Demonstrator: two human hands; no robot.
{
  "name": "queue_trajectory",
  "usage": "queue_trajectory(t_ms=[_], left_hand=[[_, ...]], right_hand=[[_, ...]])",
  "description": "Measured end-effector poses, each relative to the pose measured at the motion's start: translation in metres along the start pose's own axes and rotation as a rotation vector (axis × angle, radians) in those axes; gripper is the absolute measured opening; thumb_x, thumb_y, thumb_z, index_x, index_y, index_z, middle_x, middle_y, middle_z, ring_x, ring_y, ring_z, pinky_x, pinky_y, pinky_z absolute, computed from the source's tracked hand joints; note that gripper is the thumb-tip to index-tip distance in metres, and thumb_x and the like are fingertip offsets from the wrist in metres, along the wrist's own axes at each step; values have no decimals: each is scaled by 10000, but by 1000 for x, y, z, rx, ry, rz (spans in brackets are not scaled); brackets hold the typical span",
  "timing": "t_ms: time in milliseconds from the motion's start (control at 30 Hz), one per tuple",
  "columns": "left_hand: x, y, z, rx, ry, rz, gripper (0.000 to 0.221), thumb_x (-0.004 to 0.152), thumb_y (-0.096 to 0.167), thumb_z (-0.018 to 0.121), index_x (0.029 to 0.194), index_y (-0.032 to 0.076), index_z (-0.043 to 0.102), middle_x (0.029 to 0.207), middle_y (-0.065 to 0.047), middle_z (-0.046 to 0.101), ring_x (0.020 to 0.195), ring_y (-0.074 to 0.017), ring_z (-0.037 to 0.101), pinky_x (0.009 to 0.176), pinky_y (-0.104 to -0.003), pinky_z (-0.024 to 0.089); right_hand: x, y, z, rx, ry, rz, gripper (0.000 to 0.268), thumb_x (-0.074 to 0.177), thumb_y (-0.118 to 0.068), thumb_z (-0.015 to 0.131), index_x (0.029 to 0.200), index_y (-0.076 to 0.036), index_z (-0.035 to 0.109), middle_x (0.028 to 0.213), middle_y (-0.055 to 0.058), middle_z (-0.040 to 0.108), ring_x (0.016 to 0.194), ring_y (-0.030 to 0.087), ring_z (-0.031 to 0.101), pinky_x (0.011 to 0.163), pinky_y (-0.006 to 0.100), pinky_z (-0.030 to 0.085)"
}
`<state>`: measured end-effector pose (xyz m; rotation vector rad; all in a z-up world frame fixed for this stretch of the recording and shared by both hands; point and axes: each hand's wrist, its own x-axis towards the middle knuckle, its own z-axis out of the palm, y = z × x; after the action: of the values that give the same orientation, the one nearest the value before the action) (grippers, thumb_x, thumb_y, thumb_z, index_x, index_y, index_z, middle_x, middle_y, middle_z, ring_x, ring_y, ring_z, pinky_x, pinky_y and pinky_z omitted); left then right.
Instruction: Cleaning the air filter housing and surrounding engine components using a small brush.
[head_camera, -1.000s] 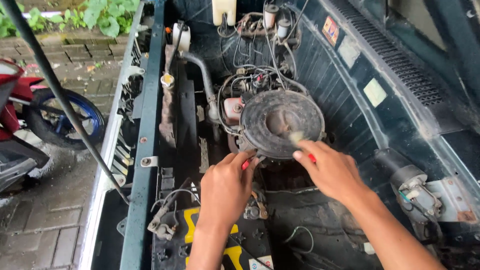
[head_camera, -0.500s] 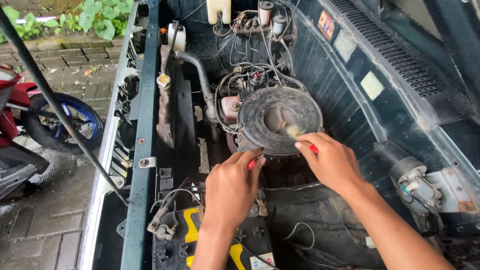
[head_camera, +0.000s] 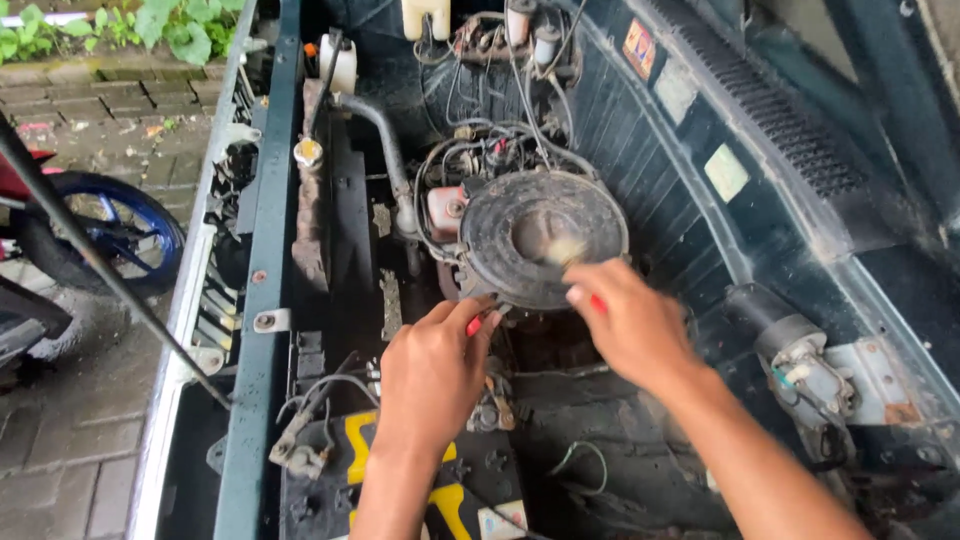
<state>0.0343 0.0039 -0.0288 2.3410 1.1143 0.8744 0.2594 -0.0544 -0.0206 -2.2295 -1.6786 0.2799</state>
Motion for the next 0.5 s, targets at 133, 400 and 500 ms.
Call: queue_trajectory(t_ms=[133, 400, 500], left_hand=[[1, -5, 3, 19, 20, 8, 194, 1009, 261, 629, 1128, 140, 722, 798, -48, 678, 524, -360, 629, 500, -461, 522], [-4, -11, 2, 106, 109, 11, 163, 994, 251, 659, 1123, 218, 753, 917, -57, 782, 719, -360, 764, 691, -462, 616], [-3, -12, 6, 83, 130, 38, 182, 1012, 298, 622, 1126, 221, 742, 968, -61, 791, 723, -372, 757, 678, -479, 602]], right_hand=[[8, 18, 7, -106, -20, 193, 448, 1043, -411, 375, 1426, -233, 524, 1368, -19, 574, 977, 240, 707, 695, 494, 577], [-5, -12, 37, 498, -28, -103, 281, 957, -185, 630, 1198, -164, 773, 981, 136, 771, 559, 244, 699, 601, 375, 600], [-2, -4, 27, 173, 119, -49, 279, 976, -347, 625, 1219, -301, 753, 1138, 47, 751, 1047, 319, 712, 899, 451, 570]])
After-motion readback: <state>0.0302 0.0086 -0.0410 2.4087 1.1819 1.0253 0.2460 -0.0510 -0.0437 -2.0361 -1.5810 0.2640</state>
